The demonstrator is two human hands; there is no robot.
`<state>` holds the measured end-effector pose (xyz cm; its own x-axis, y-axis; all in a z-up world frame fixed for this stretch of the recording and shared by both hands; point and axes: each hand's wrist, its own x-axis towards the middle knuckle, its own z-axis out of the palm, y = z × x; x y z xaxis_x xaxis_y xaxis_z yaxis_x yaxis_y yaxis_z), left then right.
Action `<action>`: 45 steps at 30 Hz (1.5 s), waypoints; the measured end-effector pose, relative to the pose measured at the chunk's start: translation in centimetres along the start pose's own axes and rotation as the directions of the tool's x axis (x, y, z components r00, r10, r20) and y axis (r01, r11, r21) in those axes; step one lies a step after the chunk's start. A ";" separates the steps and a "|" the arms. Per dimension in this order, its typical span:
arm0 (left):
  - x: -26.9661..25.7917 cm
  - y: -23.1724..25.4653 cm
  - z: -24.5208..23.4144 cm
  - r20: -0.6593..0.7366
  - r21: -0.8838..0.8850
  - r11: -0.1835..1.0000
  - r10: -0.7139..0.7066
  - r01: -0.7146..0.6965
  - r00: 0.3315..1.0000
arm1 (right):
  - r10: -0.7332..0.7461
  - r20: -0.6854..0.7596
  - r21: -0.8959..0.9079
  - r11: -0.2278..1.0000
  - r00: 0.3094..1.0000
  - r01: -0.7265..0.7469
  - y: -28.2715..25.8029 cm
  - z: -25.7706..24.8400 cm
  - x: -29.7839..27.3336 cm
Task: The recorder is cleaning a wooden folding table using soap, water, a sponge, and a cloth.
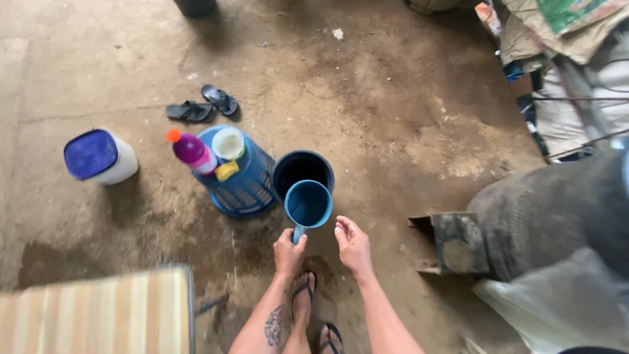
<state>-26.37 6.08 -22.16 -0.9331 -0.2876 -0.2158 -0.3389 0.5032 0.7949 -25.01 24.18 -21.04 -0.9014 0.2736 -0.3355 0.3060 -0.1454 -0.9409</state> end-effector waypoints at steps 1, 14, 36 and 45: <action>1.8 -1.0 1.7 0.001 0.009 1.000 -0.003 0.003 1.000 | -0.017 0.030 0.005 1.000 0.999 0.017 1.6 0.2 2.2; 21.8 -16.9 18.1 0.139 0.178 0.979 -0.129 0.104 0.982 | 0.231 0.036 -0.319 0.925 0.972 -0.208 8.1 4.0 13.7; 11.1 -12.3 16.8 0.084 -0.211 0.961 -0.162 0.176 0.983 | 0.109 0.227 -0.383 0.924 0.968 -0.014 5.7 -2.5 10.2; -11.7 -1.5 8.5 0.208 -0.712 0.627 -0.241 0.316 0.948 | 0.097 0.476 -0.568 0.792 0.874 0.222 -4.9 -3.8 -0.6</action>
<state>-15.99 15.60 -25.70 -0.8279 -0.2245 -0.5140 -0.4215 -0.3558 0.8341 -24.80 28.32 -16.41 -0.9039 -0.2279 -0.3619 0.2166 0.4857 -0.8469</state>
